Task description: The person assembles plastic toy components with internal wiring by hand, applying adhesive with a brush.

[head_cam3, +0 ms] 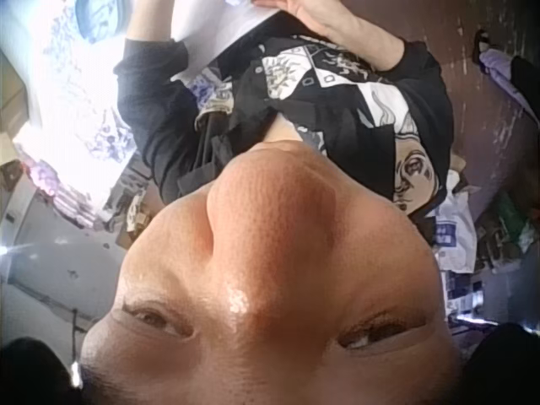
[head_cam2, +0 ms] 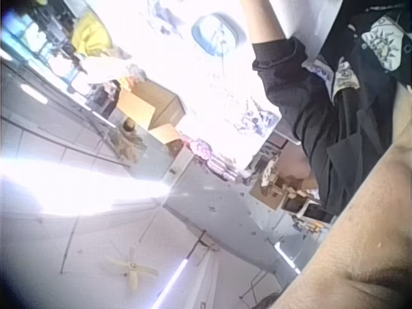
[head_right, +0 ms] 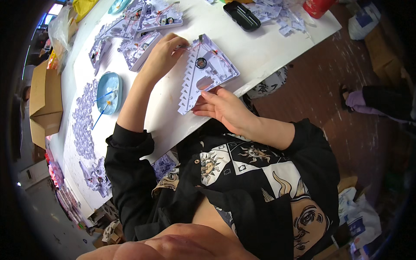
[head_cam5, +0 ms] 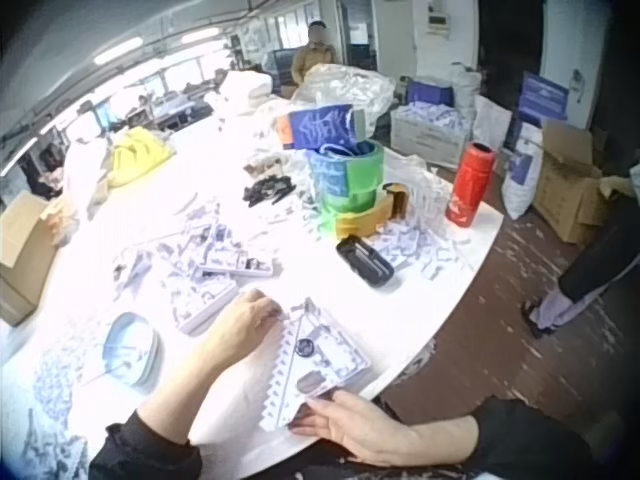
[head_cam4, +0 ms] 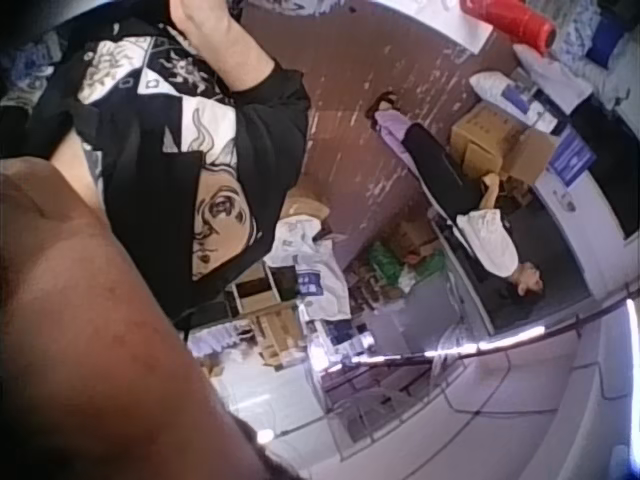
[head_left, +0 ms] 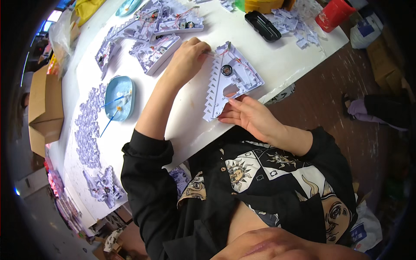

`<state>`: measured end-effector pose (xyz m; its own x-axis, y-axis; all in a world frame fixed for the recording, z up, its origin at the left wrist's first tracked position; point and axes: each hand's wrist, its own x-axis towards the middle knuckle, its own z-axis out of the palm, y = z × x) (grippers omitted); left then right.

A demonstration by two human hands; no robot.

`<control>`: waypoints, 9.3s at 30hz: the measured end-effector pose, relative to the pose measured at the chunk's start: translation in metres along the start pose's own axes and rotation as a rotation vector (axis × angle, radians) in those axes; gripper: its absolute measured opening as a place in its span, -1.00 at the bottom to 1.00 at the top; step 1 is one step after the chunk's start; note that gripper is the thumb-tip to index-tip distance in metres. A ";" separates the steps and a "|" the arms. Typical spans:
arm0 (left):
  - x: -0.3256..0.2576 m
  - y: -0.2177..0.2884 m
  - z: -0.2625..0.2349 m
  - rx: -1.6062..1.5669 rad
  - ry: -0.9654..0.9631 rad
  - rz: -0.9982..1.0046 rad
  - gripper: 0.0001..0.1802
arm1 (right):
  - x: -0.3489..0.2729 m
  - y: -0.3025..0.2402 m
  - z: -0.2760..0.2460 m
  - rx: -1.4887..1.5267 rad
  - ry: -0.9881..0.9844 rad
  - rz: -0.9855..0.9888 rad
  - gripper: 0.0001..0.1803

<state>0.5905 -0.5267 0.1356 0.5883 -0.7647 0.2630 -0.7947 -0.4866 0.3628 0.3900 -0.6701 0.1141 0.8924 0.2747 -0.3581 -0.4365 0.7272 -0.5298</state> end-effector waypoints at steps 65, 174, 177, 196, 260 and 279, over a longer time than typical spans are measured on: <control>-0.167 0.093 0.016 -0.818 0.454 -0.565 -0.59 | 0.070 -0.040 0.027 -1.326 -0.399 -1.506 -0.71; -0.239 0.030 -0.066 0.140 0.445 -0.664 -0.62 | 0.058 0.008 0.055 -1.433 -0.282 -0.965 -0.72; -0.237 0.018 -0.062 0.084 0.394 -0.674 -0.58 | 0.061 0.009 0.056 -1.462 -0.310 -0.989 -0.73; -0.210 0.057 -0.029 -0.261 0.217 -0.520 -0.55 | 0.074 0.023 0.046 -1.689 -0.391 -1.052 -0.86; -0.201 0.088 -0.061 -0.323 0.373 -0.387 -0.81 | 0.059 0.039 0.037 -1.708 -0.238 -1.183 -0.87; -0.198 0.086 -0.070 -0.205 0.327 -0.370 -0.95 | 0.062 0.039 0.039 -1.717 -0.237 -1.187 -0.88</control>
<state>0.4159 -0.3871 0.1775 0.8656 -0.3699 0.3376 -0.4991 -0.5815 0.6425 0.4327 -0.5999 0.1010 0.6895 0.3825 0.6150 0.7012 -0.5650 -0.4348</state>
